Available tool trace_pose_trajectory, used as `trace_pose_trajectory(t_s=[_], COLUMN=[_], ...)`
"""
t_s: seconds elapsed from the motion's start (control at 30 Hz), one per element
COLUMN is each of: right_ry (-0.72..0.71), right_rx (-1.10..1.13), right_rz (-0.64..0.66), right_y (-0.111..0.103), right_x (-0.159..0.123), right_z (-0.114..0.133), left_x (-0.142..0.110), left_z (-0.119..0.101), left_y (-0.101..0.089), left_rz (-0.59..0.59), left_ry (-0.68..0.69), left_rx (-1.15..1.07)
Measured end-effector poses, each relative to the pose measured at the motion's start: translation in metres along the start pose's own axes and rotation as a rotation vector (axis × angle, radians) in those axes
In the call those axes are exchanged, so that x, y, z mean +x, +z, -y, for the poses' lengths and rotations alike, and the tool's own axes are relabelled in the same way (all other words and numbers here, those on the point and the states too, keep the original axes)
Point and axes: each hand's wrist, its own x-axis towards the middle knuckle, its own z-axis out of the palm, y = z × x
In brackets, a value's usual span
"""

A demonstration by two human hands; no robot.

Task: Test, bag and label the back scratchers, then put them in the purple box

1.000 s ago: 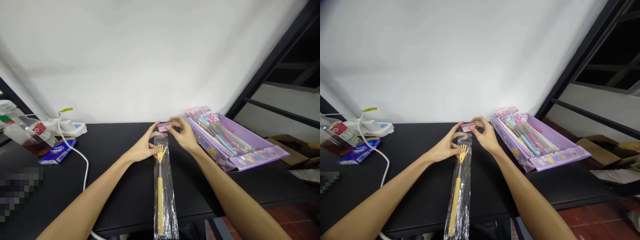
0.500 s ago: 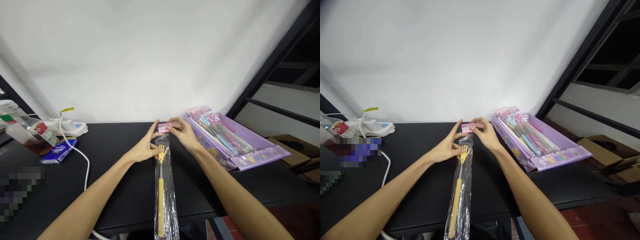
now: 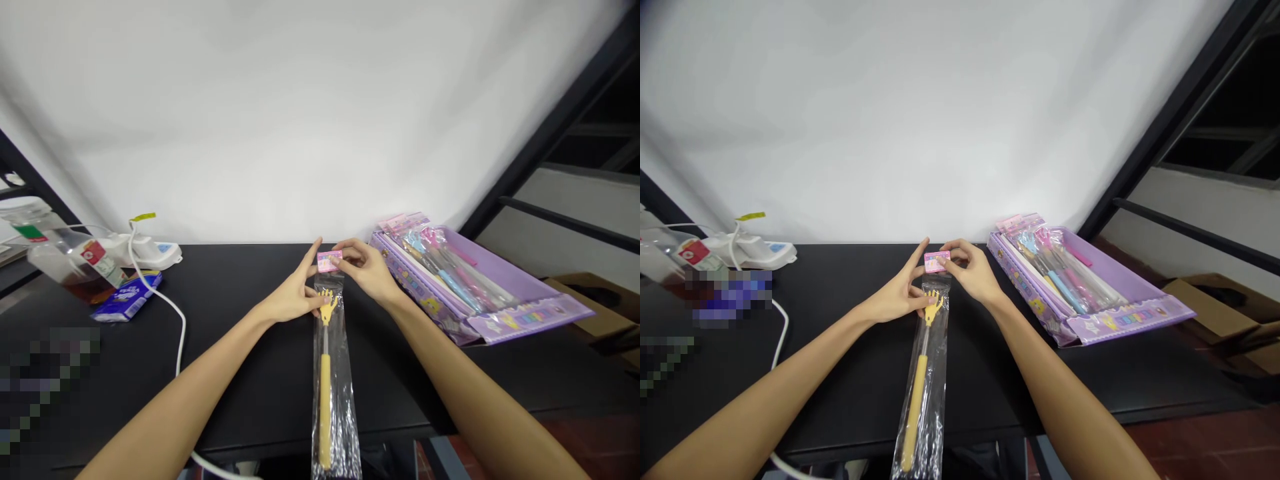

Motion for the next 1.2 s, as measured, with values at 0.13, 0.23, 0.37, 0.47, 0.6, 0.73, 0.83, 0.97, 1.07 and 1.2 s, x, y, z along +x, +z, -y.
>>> trace_pose_trajectory(t_s=[0.13,0.23,0.37,0.47,0.6,0.73,0.83,0.97,1.07,1.2], right_ry=[0.007,0.021,-0.031,-0.027,0.087,0.084,0.056,0.010,-0.020,-0.044], right_rx=[0.071,0.076,-0.032,-0.070,-0.004,0.046,0.004,-0.069,-0.105,-0.124], right_rz=[-0.022,-0.024,-0.041,-0.011,0.129,0.117,0.081,0.053,0.057,0.092], right_y=[0.002,0.004,0.002,-0.001,-0.005,-0.005,-0.004,-0.006,-0.007,-0.005], right_x=[0.000,-0.001,0.000,-0.001,-0.003,-0.003,-0.002,0.000,0.000,-0.001], right_z=[-0.002,-0.002,-0.004,-0.004,-0.002,-0.001,-0.001,-0.005,-0.007,-0.007], left_x=[0.000,0.000,0.001,0.001,0.000,0.001,0.001,0.001,0.001,0.001], left_z=[0.001,0.002,0.002,0.002,0.001,0.001,-0.001,-0.002,-0.002,-0.002], left_y=[0.001,0.001,0.000,-0.001,-0.002,-0.002,-0.002,-0.001,-0.001,-0.001], left_rz=[-0.005,-0.005,-0.024,-0.041,-0.045,-0.105,-0.150,-0.164,-0.166,-0.176], left_ry=[-0.004,-0.003,-0.006,-0.008,0.005,-0.053,-0.087,-0.077,-0.068,-0.068], left_rx=[0.005,0.010,-0.007,-0.003,0.002,0.018,0.022,0.027,0.028,0.020])
